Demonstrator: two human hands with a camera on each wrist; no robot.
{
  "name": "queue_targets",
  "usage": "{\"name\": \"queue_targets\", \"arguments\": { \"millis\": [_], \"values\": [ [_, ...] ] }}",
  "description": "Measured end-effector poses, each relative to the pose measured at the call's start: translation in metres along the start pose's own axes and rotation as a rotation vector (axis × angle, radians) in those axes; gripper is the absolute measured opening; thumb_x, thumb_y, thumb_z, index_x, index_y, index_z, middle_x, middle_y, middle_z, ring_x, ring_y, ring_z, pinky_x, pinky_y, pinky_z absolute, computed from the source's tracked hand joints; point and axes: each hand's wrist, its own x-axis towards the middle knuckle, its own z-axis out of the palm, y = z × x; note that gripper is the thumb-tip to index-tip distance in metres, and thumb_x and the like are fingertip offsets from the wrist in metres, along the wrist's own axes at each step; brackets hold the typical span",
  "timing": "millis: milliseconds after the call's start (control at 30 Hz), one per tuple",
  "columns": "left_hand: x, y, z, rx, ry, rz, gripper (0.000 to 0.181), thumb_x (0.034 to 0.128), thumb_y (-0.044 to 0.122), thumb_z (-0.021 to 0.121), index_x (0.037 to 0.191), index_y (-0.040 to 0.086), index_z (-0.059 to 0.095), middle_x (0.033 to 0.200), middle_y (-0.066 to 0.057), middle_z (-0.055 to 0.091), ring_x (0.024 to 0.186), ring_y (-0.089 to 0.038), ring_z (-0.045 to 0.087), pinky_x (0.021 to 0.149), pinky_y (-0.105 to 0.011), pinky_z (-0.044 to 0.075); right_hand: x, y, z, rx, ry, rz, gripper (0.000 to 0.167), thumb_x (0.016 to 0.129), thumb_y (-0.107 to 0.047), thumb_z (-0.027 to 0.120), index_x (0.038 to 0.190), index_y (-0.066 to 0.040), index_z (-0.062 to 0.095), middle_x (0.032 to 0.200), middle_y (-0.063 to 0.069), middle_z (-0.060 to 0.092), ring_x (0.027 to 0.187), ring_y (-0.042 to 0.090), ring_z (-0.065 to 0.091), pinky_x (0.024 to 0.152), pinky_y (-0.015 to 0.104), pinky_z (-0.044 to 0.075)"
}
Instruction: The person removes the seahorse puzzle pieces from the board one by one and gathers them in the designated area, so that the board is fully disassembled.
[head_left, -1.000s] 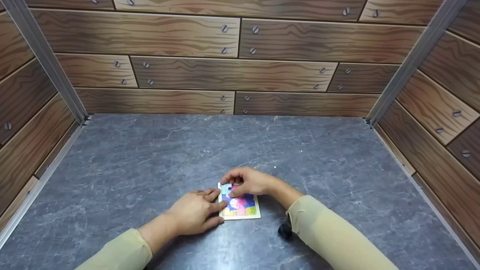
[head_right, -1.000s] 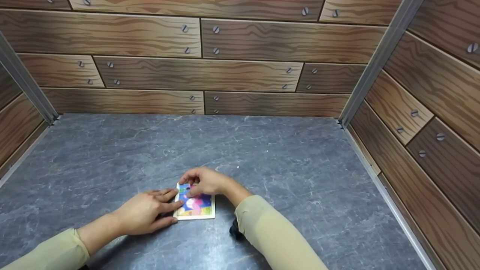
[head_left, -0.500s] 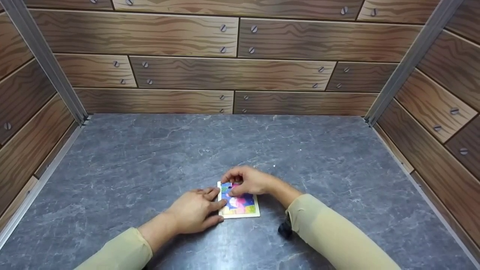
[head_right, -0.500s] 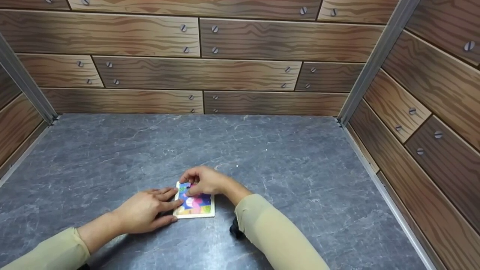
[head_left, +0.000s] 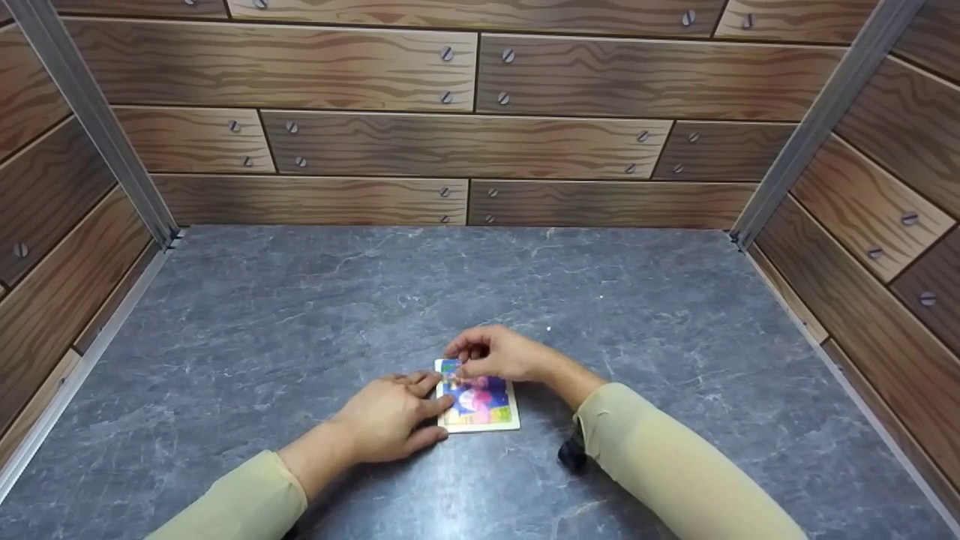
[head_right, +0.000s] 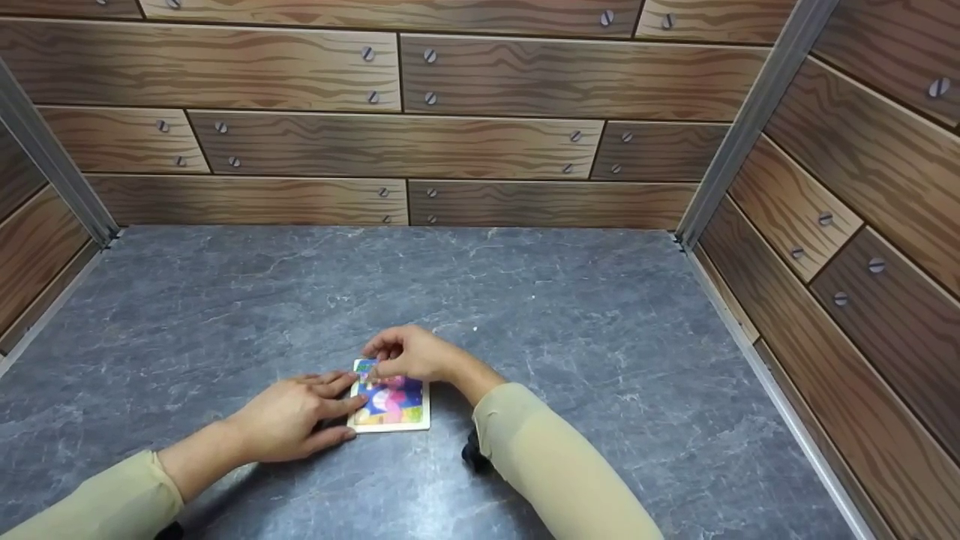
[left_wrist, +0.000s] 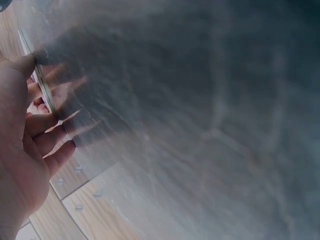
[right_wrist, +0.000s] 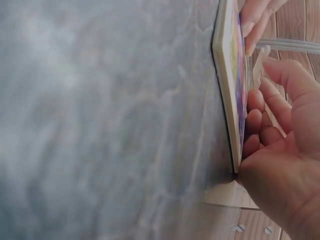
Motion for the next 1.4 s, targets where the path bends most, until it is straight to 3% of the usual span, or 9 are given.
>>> {"name": "queue_targets", "arguments": {
  "millis": [367,633,800,1033,1400],
  "values": [
    [0.001,0.0,0.0,-0.005,-0.009,-0.011,0.051,0.1087,0.05,0.057,0.148,0.018,0.066,0.149,-0.022,0.059,0.136,-0.034,0.061,0.107,-0.051,0.053,-0.006,-0.002,-0.01,0.014,0.101,-0.074,0.035,0.094,-0.011,0.08,0.127,-0.003,0.074,0.107,0.005,0.072,0.094,0.012,0.063,0.085,0.027,0.052],
    [0.001,0.0,0.001,-0.002,-0.01,-0.014,0.051,0.1088,0.049,0.057,0.148,0.017,0.065,0.15,-0.023,0.058,0.136,-0.035,0.06,0.108,-0.051,0.052,-0.016,-0.005,-0.027,-0.033,0.161,-0.077,0.034,0.092,-0.016,0.084,0.125,-0.008,0.076,0.106,0.007,0.072,0.089,0.015,0.06,0.078,0.028,0.049],
    [0.001,0.001,-0.001,-0.019,-0.023,-0.025,0.051,0.109,0.049,0.056,0.149,0.018,0.065,0.152,-0.022,0.057,0.138,-0.035,0.059,0.109,-0.051,0.051,-0.023,0.002,-0.037,-0.046,0.18,-0.071,0.035,0.091,-0.017,0.085,0.123,-0.007,0.077,0.108,0.015,0.072,0.087,0.016,0.059,0.074,0.025,0.049],
    [0.002,0.001,-0.002,-0.021,-0.022,-0.03,0.052,0.1087,0.05,0.056,0.149,0.018,0.065,0.152,-0.022,0.057,0.138,-0.034,0.059,0.108,-0.052,0.051,-0.035,0.013,-0.054,-0.083,0.233,-0.061,0.034,0.09,-0.013,0.085,0.122,-0.004,0.077,0.103,0.01,0.072,0.087,0.017,0.06,0.072,0.024,0.05],
    [0.002,0.002,-0.003,-0.034,-0.022,-0.026,0.051,0.1093,0.048,0.056,0.149,0.018,0.065,0.151,-0.023,0.057,0.138,-0.035,0.059,0.108,-0.052,0.051,-0.044,0.032,-0.07,-0.066,0.322,-0.047,0.037,0.087,-0.006,0.085,0.121,0.003,0.074,0.102,0.016,0.072,0.085,0.017,0.061,0.071,0.021,0.051]
  ]
}}
